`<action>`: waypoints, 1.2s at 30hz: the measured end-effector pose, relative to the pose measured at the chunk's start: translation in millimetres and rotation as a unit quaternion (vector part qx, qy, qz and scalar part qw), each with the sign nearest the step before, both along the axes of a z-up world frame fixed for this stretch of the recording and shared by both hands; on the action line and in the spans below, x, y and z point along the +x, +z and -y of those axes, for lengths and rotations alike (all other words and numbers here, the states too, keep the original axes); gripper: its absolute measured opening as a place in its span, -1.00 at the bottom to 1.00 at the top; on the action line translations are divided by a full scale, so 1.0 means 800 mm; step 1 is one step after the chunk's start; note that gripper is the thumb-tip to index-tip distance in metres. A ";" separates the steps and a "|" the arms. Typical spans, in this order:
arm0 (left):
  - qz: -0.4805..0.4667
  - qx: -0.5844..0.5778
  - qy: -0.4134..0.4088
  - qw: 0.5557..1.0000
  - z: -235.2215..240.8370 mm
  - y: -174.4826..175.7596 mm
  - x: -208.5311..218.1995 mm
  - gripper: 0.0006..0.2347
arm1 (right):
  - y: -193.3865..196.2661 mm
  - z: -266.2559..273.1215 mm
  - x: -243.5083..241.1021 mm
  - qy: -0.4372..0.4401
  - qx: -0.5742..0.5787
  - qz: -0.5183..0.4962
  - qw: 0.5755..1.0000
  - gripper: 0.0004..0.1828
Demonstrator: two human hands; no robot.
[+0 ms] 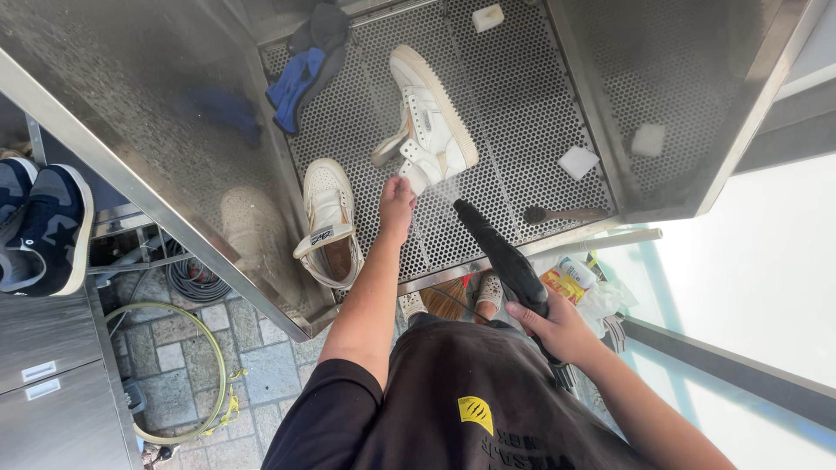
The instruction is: The person rinses a white sponge under a faucet, then moves to a metal grate where they wipe a white sneaker with the sponge. They use a handheld pressure washer to spray the sneaker, repeatedly wiping and rinsing the shoe and sponge. The person also briefly handles a pair of white slides before returning to the sneaker.
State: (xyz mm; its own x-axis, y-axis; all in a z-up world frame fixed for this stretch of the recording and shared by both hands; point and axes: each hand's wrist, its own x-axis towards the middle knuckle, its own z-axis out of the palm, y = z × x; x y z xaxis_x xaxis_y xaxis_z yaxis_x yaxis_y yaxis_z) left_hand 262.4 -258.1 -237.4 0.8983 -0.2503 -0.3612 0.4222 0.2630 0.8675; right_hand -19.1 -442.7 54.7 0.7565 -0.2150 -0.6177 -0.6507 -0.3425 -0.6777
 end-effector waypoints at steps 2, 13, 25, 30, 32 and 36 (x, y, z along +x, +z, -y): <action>-0.024 0.004 0.003 1.000 0.001 0.005 -0.001 -0.79 | 0.003 0.001 0.000 0.006 -0.007 -0.007 1.000 -0.49; -0.028 0.048 0.017 0.998 0.004 0.018 0.000 -0.80 | 0.025 -0.014 0.018 0.035 -0.014 -0.002 0.999 -0.51; -0.035 0.072 0.001 0.997 0.000 0.022 0.002 -0.81 | 0.020 -0.016 0.023 0.018 0.014 0.005 1.000 -0.53; -0.045 0.073 -0.002 0.996 0.000 0.028 0.002 -0.79 | 0.022 -0.017 0.022 0.029 0.009 0.019 0.999 -0.51; -0.057 0.074 0.000 0.996 0.003 0.025 0.003 -0.77 | 0.021 -0.015 0.024 0.031 0.002 0.014 0.999 -0.51; -0.059 0.084 0.001 0.995 0.001 0.023 0.003 -0.71 | 0.017 -0.015 0.022 0.035 0.007 0.026 0.999 -0.50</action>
